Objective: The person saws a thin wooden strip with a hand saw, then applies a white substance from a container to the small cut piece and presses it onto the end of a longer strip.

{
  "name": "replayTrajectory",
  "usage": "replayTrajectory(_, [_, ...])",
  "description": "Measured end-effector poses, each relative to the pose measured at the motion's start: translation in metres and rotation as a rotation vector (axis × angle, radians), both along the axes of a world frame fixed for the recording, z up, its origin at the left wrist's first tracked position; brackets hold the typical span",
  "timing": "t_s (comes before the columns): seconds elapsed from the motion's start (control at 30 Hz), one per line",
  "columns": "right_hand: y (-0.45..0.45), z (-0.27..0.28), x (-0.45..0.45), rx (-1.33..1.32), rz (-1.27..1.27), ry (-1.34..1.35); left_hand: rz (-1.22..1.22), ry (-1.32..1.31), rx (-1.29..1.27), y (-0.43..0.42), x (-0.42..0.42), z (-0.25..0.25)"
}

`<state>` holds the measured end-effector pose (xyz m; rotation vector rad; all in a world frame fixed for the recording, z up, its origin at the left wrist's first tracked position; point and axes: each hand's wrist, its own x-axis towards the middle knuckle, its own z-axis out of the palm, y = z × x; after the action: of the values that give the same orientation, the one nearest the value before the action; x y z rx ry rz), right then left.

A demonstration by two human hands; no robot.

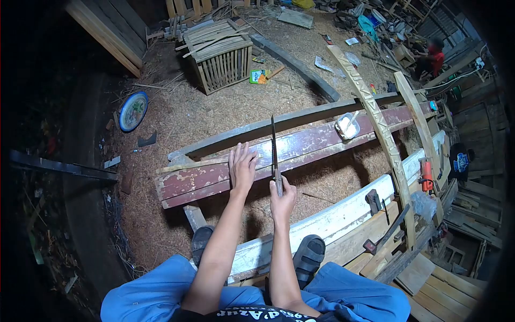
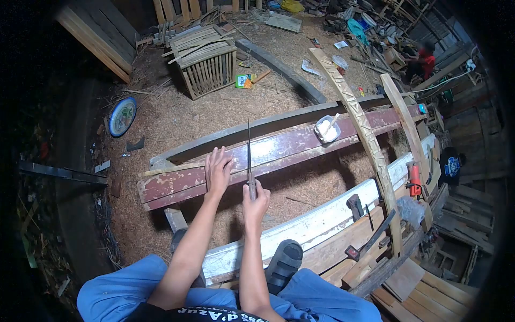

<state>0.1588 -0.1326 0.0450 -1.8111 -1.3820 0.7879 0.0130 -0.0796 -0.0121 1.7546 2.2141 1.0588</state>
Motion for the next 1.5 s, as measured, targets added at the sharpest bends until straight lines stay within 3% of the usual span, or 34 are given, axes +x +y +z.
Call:
replayTrajectory(0.6, [0.0, 0.004, -0.002, -0.039, -0.006, 0.047, 0.014, -0.044, -0.032, 0.007, 0.0, 0.002])
replayTrajectory(0.87, [0.003, 0.012, -0.01, 0.11, 0.039, 0.045, 0.012, -0.037, -0.024, 0.003, 0.0, 0.002])
replayTrajectory(1.3, [0.009, 0.001, -0.023, 0.08, 0.147, -0.048, 0.107, -0.101, 0.003, 0.023, -0.009, 0.004])
replayTrajectory(1.37, [0.008, 0.008, -0.027, 0.062, 0.136, -0.039, 0.21, -0.217, 0.042, 0.037, -0.013, 0.007])
replayTrajectory(1.43, [0.007, 0.011, -0.03, 0.042, 0.125, -0.03, 0.202, -0.164, 0.048, 0.05, -0.016, 0.006])
replayTrajectory(1.5, [0.005, 0.012, -0.032, 0.038, 0.163, -0.064, 0.195, 0.077, 0.016, 0.06, -0.018, 0.001])
